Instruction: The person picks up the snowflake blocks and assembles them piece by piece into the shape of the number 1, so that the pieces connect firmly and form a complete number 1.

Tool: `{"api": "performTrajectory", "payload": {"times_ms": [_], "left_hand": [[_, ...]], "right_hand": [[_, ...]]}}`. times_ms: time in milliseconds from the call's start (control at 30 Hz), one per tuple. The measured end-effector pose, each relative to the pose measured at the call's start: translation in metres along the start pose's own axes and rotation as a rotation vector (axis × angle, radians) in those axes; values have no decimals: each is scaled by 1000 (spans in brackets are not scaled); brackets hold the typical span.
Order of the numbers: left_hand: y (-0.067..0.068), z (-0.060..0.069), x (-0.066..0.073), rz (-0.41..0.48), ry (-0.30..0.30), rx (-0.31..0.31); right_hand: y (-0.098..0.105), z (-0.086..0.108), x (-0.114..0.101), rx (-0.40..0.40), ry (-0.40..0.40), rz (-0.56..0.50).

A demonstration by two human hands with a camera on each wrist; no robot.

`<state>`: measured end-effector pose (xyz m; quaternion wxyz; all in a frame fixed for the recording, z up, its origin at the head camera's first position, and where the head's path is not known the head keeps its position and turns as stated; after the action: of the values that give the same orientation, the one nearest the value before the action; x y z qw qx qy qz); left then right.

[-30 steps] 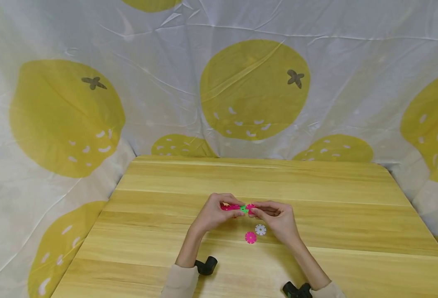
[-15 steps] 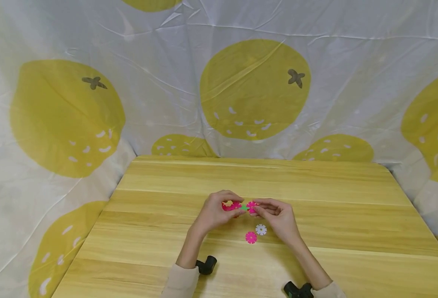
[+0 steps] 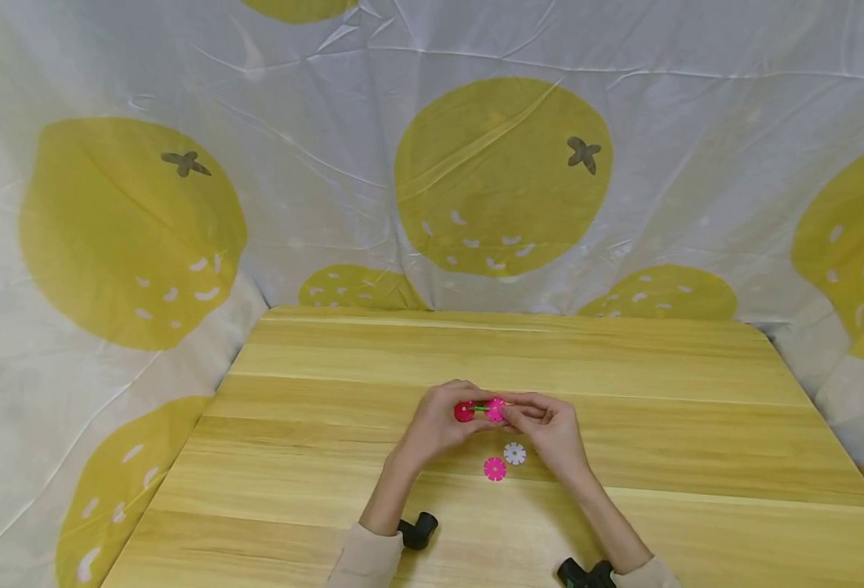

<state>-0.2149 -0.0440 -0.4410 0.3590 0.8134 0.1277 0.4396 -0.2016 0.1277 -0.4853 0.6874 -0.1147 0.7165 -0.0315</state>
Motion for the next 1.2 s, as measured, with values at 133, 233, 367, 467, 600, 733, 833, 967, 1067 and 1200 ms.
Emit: {"api": "performTrajectory", "payload": {"times_ms": [133, 233, 367, 467, 600, 733, 833, 967, 1067, 1200], "left_hand": [[-1, -1, 0, 10, -1, 11], [-1, -1, 1, 12, 3, 11], [1, -1, 2, 13, -3, 11], [3, -1, 1, 30, -3, 10], [7, 1, -4, 57, 28, 2], [9, 4, -11, 85, 85, -21], [10, 5, -16, 96, 128, -41], [11, 6, -21, 88, 154, -52], [11, 6, -21, 82, 158, -53], [12, 6, -21, 71, 159, -56]], "right_hand": [[-1, 0, 1, -3, -19, -20], [-1, 0, 1, -7, -28, -32], [-1, 1, 1, -32, -40, -33], [-1, 0, 2, -69, -57, -11], [1, -1, 5, -114, -87, 49], [3, -2, 9, -173, -128, 132], [3, -2, 12, -251, -134, 188], [0, 0, 16, -366, -125, 236], [-1, 0, 21, -430, -140, 268], [-2, 1, 25, -467, -159, 299]]}}
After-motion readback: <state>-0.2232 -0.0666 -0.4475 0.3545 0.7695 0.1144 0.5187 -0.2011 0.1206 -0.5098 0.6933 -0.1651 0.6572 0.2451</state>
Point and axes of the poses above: each hand's wrist, its own z-axis away from the middle knuckle, its own y-axis out of the back of the hand, x = y × z, the point moved 6 cm from there along -z, towards the middle knuckle, and after that the axes turned 6 degrees about -z, right-handed, at the moved point
